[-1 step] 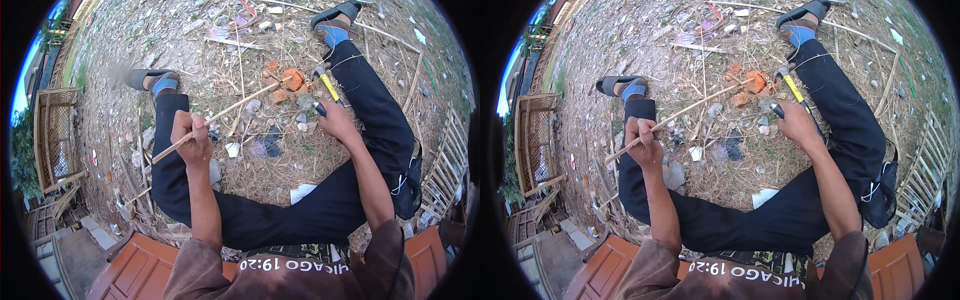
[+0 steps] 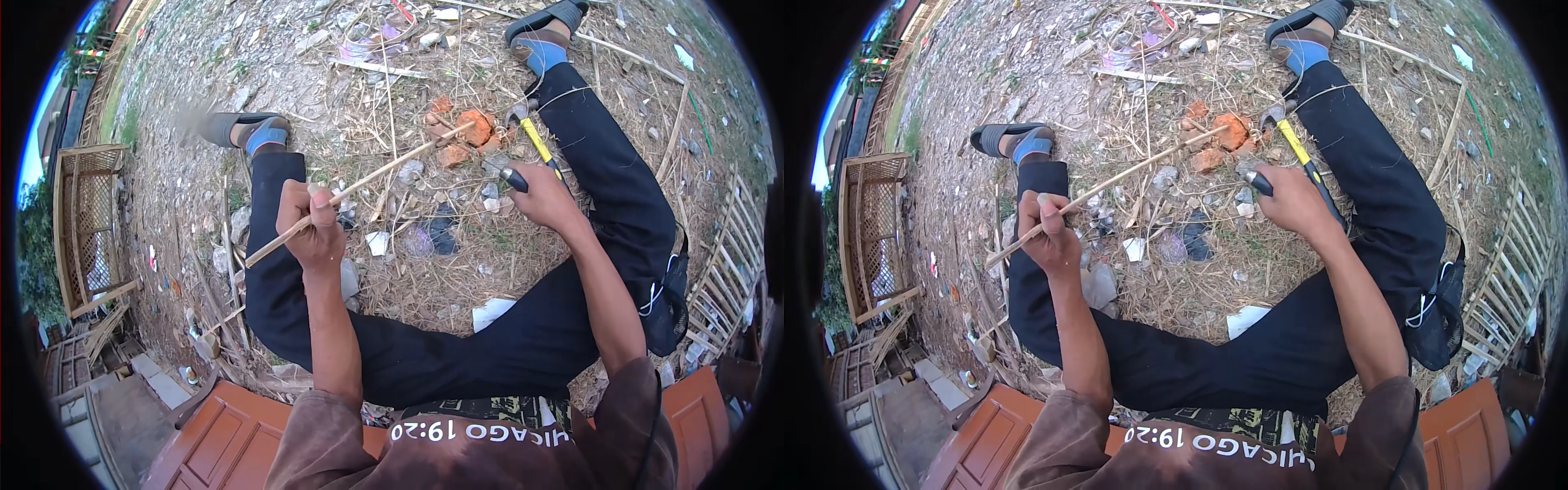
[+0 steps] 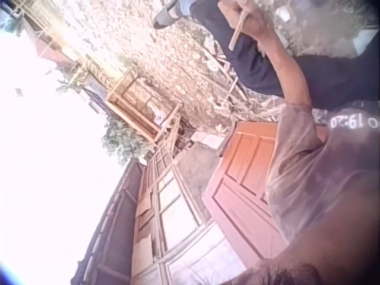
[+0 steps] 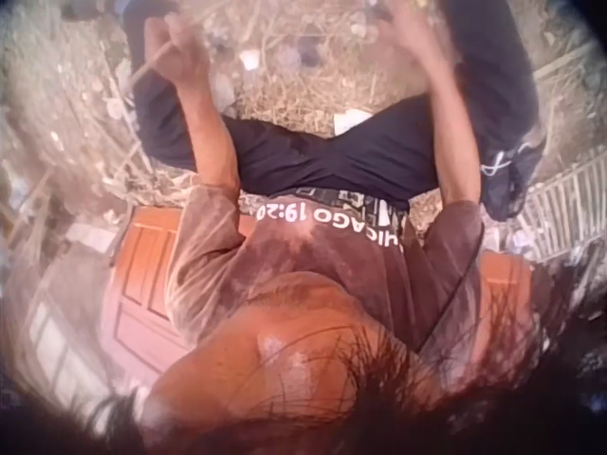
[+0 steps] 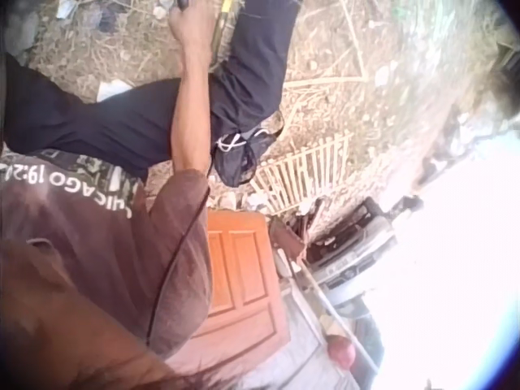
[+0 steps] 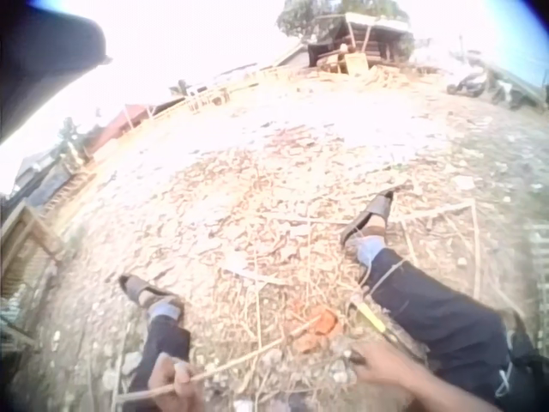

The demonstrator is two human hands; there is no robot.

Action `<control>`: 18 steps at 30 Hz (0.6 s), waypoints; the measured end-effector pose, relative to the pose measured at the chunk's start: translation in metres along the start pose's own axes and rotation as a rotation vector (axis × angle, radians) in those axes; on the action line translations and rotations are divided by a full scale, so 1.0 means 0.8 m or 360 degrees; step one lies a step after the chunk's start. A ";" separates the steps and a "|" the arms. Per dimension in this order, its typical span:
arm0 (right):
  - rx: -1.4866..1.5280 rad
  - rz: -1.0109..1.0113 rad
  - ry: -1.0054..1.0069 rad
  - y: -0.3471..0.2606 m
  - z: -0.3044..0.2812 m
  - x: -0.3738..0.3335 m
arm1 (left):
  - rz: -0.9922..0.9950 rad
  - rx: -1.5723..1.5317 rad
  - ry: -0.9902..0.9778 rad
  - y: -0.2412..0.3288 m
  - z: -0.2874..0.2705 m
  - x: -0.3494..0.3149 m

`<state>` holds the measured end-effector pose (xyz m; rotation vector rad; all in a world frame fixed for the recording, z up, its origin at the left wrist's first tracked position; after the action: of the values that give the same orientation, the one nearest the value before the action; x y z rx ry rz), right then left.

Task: The person whittles and shapes bamboo sticks with a large knife and then assembles them into a triangular frame.

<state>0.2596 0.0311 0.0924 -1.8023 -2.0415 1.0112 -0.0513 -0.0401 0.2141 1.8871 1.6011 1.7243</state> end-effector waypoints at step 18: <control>-0.0135 -0.0181 0.0045 -0.061 0.008 -0.008 | 0.0062 0.0208 0.0043 -0.007 -0.014 -0.027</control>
<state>0.2193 0.0229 0.1200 -1.7079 -2.1725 0.8758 -0.0590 -0.0598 0.2001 1.9739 1.7383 1.7056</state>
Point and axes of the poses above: each hand's wrist, its own x-axis towards the middle knuckle, its own z-axis out of the palm, y = z × x, the point moved 5 cm from there along x, towards the middle knuckle, and after that the axes turned 4 degrees about z, right-handed, at the moved point
